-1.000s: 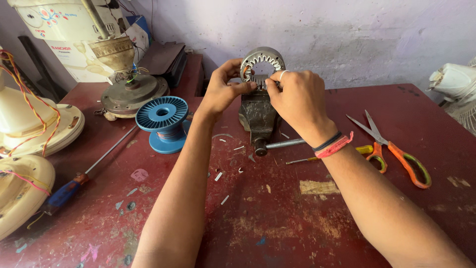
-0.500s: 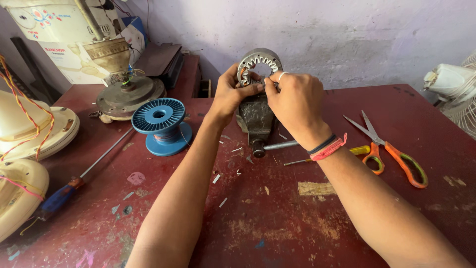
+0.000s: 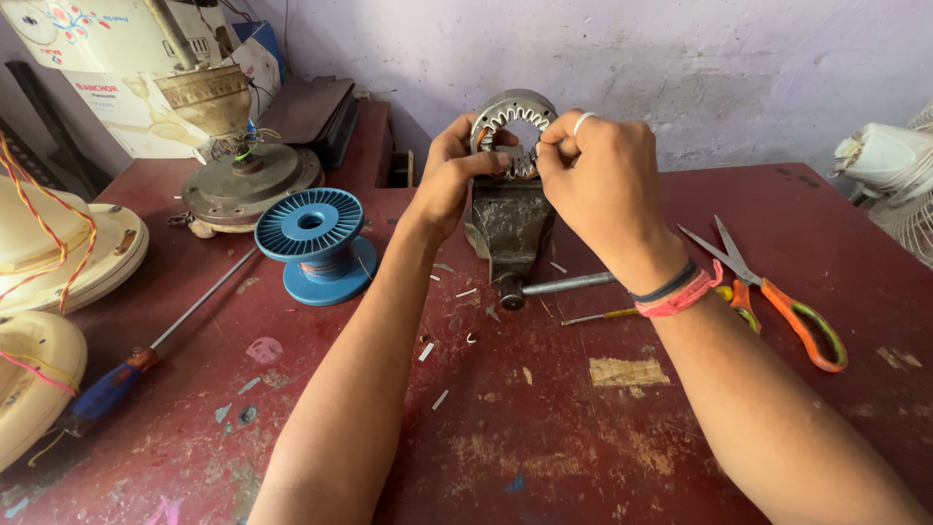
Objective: The person winds copper wire around the slots of a motor armature held in a bench vise. They use a screwdriver to adjust the wire placement and occasionally rotate the armature to continue winding.
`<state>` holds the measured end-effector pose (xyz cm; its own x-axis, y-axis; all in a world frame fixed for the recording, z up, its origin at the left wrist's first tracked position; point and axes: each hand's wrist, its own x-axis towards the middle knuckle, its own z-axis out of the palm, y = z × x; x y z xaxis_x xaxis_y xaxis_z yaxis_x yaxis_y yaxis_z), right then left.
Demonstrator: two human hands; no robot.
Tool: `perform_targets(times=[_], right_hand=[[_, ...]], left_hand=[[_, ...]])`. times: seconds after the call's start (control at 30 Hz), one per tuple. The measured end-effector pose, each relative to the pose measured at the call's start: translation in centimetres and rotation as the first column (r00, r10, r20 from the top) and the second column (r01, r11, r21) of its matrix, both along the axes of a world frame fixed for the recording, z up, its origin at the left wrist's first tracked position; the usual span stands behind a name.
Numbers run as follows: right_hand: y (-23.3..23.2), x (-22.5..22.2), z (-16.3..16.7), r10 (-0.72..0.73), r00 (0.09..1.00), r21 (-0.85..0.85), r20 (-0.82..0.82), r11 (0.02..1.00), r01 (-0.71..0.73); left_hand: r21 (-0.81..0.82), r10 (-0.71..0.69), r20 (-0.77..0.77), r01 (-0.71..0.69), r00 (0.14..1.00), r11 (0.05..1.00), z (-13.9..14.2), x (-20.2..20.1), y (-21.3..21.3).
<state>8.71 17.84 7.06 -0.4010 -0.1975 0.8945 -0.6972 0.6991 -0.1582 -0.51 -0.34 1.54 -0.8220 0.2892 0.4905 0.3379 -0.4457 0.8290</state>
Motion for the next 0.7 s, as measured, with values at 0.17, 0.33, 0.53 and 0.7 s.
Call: perform_targets(times=[0.17, 0.33, 0.53, 0.7], right_hand=[[0.0, -0.1, -0.3, -0.017, 1.000, 0.020, -0.005, 1.000, 0.017], [0.0, 0.2, 0.0, 0.010, 0.999, 0.036, -0.045, 0.999, -0.008], [-0.3, 0.6, 0.3, 0.047, 0.998, 0.080, -0.052, 0.996, -0.043], [-0.4, 0.8, 0.4, 0.078, 0.996, 0.093, -0.047, 0.993, -0.074]], left_hand=[[0.008, 0.039, -0.053, -0.038, 0.998, 0.999, -0.2, -0.4, 0.2], [-0.065, 0.116, -0.098, -0.123, 0.988, 0.990, -0.3, -0.2, 0.9], [-0.099, 0.120, -0.112, -0.131, 0.986, 0.986, 0.2, 0.3, 1.2], [-0.073, 0.106, -0.075, -0.111, 0.992, 0.991, 0.0, 0.1, 1.3]])
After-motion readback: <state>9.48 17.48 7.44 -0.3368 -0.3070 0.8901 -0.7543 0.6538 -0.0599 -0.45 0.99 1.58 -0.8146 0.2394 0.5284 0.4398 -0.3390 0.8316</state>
